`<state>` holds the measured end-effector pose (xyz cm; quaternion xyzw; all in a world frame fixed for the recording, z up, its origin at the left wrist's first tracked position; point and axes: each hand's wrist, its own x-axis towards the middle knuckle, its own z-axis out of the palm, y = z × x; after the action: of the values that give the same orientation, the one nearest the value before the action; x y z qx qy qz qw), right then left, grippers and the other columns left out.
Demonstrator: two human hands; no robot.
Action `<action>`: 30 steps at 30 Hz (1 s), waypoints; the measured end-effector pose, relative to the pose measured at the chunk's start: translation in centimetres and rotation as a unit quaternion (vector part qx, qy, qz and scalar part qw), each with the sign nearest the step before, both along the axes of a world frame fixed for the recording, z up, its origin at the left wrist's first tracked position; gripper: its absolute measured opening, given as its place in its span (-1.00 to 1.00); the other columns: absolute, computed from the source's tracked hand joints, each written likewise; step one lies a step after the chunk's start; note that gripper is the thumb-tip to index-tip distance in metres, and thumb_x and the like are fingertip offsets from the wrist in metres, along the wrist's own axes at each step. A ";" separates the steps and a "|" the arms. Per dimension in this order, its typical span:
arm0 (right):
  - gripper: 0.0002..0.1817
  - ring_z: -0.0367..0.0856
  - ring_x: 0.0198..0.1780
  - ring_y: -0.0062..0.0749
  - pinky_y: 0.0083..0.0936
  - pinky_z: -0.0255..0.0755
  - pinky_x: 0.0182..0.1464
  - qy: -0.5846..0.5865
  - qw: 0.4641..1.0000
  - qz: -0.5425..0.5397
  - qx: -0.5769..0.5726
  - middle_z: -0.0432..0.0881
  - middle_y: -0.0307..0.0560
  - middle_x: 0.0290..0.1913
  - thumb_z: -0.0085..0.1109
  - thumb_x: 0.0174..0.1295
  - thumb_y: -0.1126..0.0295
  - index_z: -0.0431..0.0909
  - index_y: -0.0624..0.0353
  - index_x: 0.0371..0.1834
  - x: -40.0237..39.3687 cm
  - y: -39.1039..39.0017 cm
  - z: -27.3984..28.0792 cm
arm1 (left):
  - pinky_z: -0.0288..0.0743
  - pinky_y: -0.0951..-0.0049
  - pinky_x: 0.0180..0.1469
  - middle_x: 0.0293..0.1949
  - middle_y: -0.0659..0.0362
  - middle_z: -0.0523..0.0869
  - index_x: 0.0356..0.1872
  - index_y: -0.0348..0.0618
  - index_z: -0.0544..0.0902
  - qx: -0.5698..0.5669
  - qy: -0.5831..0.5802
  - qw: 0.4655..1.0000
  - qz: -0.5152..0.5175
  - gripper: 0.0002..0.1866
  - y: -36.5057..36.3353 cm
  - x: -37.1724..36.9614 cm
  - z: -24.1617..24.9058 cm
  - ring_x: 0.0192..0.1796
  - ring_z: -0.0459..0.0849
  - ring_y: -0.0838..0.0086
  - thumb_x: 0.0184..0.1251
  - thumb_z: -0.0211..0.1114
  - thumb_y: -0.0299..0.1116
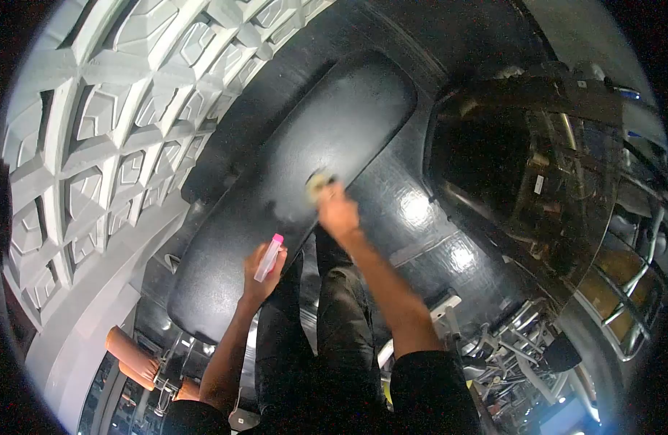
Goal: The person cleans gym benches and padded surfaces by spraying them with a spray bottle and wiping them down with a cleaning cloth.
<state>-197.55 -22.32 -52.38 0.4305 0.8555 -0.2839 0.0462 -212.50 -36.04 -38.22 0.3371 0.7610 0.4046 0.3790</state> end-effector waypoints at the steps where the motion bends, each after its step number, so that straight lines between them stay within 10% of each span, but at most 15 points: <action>1: -0.64 0.68 -0.18 -0.08 -0.22 0.65 -0.30 0.005 0.995 0.086 -0.052 0.46 0.07 -0.03 0.14 0.17 0.41 0.41 0.01 0.06 0.0 -2.4 0.1 | 0.56 0.41 -0.30 -0.38 0.03 0.71 -0.27 -0.28 0.61 0.000 0.018 1.000 -0.018 -0.87 0.1 0.1 0.1 -0.36 0.73 0.24 0.23 0.37 -0.50; 6: -0.71 0.67 -0.14 -0.30 -0.35 0.65 -0.32 0.073 0.968 0.235 0.042 0.52 -0.08 -0.02 0.11 0.12 0.44 0.53 -0.15 -0.09 -0.6 1.8 2.0 | 0.56 0.40 -0.29 -0.36 0.05 0.72 -0.25 -0.26 0.61 0.010 -0.002 1.000 -0.028 -0.87 1.2 0.9 0.0 -0.34 0.73 0.23 0.24 0.36 -0.49; 13: -0.66 0.62 -0.19 0.17 0.01 0.55 -0.17 0.038 0.972 -0.230 0.037 0.44 0.15 -0.01 0.05 0.31 0.34 0.34 -0.05 0.14 -2.6 12.8 1.6 | 0.56 0.42 -0.25 -0.33 0.11 0.73 -0.27 -0.22 0.61 -0.001 0.001 0.999 -0.053 -0.92 3.1 1.7 -0.3 -0.30 0.73 0.37 0.28 0.34 -0.49; 22: -0.63 0.68 -0.21 -0.12 -0.24 0.65 -0.25 0.065 0.980 0.174 0.070 0.45 -0.04 0.01 0.11 0.19 0.43 0.42 -0.15 0.07 0.7 14.3 0.7 | 0.54 0.38 -0.29 -0.35 0.06 0.70 -0.26 -0.25 0.62 0.041 -0.010 0.997 -0.059 -0.88 9.3 0.7 -0.4 -0.35 0.70 0.25 0.21 0.36 -0.51; 27: -0.71 0.60 -0.10 0.15 -0.03 0.52 -0.06 -0.013 0.966 -0.256 0.039 0.44 0.06 0.00 0.08 0.31 0.32 0.38 -0.08 0.09 -0.2 24.6 0.3 | 0.54 0.38 -0.29 -0.34 0.06 0.70 -0.25 -0.24 0.63 0.044 -0.001 0.997 -0.067 -0.87 11.2 0.4 -0.5 -0.34 0.70 0.23 0.20 0.37 -0.51; 30: -0.75 0.61 -0.12 0.11 -0.05 0.53 -0.06 0.035 0.978 -0.193 0.074 0.44 0.06 -0.02 0.09 0.29 0.34 0.41 -0.04 0.03 -1.7 23.4 -1.0 | 0.55 0.38 -0.28 -0.33 0.06 0.71 -0.24 -0.23 0.63 0.033 -0.006 0.997 -0.071 -0.85 11.8 0.6 -0.5 -0.32 0.71 0.22 0.18 0.39 -0.51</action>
<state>-199.23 1.05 -53.39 0.5792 0.7763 -0.2382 -0.0716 -211.92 -24.25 -38.70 0.4004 0.7190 0.4033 0.4001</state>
